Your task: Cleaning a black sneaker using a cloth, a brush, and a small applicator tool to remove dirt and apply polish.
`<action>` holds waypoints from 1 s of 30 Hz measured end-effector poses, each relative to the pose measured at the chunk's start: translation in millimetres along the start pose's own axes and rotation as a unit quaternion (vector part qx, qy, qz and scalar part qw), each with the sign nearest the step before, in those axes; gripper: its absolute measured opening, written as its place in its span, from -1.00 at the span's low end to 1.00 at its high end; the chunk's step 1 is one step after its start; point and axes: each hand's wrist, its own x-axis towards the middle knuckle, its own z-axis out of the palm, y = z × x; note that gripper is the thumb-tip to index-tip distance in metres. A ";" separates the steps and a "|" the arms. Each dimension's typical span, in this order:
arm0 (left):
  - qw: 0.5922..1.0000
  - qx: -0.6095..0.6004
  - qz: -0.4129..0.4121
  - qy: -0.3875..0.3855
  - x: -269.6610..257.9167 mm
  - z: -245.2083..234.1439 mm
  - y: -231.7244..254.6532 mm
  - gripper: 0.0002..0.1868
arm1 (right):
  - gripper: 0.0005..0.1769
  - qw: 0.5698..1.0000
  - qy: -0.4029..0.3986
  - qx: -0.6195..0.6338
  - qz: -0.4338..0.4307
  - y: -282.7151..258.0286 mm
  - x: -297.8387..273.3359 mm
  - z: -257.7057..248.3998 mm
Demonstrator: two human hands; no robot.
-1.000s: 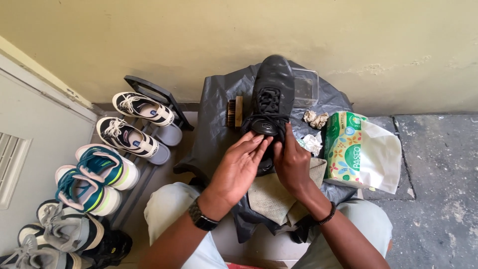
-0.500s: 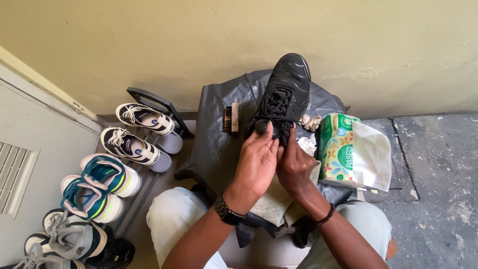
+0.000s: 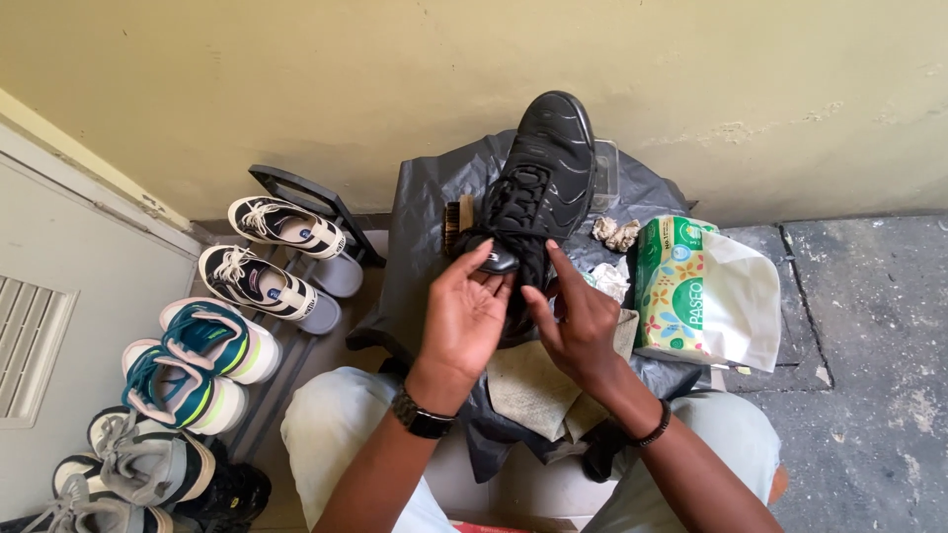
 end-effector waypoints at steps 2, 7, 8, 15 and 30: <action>1.000 -0.015 -0.014 0.003 -12.2 10.2 12.7 -0.81 | -0.58 0.997 0.007 0.040 0.062 7.2 -0.6 -3.9; 0.998 -0.036 -0.049 0.013 -28.1 20.3 29.0 -0.85 | -0.73 0.949 -0.019 0.192 0.250 3.0 30.5 -18.4; 0.997 -0.047 -0.057 0.010 -30.8 21.5 29.5 -0.86 | -0.73 0.903 -0.014 0.273 0.331 8.9 31.2 -18.1; 0.994 -0.067 -0.086 0.005 -16.9 -2.0 27.1 -0.88 | -0.49 0.751 0.021 0.424 0.506 30.0 31.1 -16.5; 0.992 0.061 -0.096 -0.045 -22.9 -22.3 34.3 -0.60 | -0.24 0.595 -0.028 0.646 0.477 67.4 8.5 -9.5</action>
